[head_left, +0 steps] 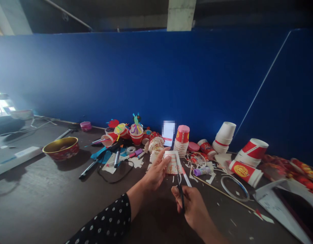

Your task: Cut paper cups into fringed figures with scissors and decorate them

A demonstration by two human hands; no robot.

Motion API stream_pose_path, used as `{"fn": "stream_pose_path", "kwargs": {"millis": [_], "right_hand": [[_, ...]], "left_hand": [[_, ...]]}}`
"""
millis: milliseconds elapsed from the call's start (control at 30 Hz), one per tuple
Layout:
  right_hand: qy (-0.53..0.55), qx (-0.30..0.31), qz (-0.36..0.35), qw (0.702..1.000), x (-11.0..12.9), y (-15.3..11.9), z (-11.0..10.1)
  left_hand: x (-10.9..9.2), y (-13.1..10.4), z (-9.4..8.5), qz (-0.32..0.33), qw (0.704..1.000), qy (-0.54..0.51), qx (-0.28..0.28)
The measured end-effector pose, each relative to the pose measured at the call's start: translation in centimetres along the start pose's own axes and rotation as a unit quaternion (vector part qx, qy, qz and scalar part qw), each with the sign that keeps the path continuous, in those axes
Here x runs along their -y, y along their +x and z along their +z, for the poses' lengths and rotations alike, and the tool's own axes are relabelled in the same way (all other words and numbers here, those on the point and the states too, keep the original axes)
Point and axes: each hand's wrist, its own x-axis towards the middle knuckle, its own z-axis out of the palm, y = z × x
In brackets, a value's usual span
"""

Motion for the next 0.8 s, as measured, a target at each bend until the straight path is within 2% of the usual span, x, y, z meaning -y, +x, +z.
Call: {"fn": "stream_pose_path", "kwargs": {"millis": [233,433,800], "right_hand": [[-0.004,-0.012,0.007,1.0,-0.23,0.12,0.05],[0.02,0.015,0.008,1.0,-0.18,0.07,-0.19],[-0.004,0.016,0.031,0.999,0.43,0.09,-0.19]], "left_hand": [[0.03,0.0,-0.04,0.002,1.0,0.004,-0.002],[0.1,0.02,-0.12,0.0,1.0,0.002,0.003],[-0.07,-0.08,0.08,-0.002,1.0,0.0,0.001]]}}
